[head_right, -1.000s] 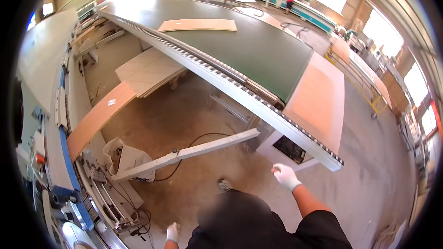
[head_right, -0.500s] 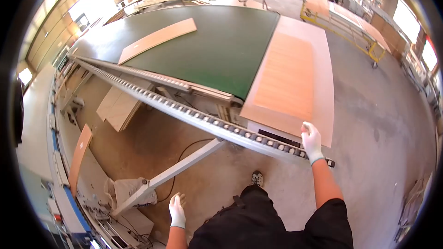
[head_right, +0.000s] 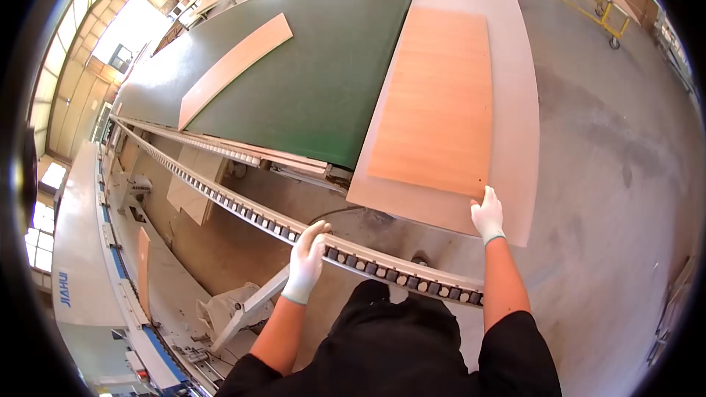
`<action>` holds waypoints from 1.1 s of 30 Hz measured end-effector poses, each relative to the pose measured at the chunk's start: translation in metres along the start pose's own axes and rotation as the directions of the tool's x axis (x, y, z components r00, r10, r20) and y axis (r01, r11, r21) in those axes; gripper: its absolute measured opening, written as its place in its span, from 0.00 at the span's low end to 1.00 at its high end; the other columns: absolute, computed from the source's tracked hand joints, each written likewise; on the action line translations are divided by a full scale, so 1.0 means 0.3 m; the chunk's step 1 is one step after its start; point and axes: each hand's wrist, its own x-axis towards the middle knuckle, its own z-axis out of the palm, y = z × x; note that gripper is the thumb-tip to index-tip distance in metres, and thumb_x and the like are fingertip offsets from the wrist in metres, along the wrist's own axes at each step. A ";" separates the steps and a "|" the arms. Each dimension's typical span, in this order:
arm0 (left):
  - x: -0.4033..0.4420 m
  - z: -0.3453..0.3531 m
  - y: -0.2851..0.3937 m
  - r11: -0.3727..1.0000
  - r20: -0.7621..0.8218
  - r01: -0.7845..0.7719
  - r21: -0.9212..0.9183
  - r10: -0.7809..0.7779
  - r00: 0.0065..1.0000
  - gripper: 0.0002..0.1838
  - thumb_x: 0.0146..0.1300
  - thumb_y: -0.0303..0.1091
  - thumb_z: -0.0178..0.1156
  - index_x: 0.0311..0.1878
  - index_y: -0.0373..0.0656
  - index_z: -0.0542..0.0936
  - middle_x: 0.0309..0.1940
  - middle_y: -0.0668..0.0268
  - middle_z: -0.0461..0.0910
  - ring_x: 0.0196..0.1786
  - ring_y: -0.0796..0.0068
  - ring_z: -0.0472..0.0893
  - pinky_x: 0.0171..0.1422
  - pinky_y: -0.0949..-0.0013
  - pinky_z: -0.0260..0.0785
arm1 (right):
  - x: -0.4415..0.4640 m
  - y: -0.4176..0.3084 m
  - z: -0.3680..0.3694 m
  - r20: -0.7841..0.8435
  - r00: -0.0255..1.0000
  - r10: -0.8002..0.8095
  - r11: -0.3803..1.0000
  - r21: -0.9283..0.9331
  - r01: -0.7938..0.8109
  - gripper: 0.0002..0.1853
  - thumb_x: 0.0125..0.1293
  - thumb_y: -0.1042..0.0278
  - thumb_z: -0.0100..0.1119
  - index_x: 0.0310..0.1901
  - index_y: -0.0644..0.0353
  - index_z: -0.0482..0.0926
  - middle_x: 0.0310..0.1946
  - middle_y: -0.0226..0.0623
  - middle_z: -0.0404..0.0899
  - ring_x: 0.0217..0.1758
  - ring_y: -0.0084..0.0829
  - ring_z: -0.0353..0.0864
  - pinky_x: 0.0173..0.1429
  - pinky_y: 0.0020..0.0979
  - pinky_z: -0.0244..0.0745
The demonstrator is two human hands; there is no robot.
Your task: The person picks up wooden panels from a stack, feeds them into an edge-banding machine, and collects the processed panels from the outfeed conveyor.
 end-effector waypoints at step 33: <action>0.455 0.320 -0.322 0.726 0.577 0.404 0.556 -0.687 0.441 0.34 0.67 0.51 0.52 0.62 0.28 0.71 0.59 0.40 0.74 0.63 0.53 0.76 0.66 0.62 0.67 | -0.220 -0.007 -0.256 0.194 0.666 0.720 0.685 -0.041 -0.728 0.19 0.62 0.56 0.59 0.31 0.70 0.80 0.33 0.50 0.82 0.37 0.34 0.82 0.42 0.34 0.75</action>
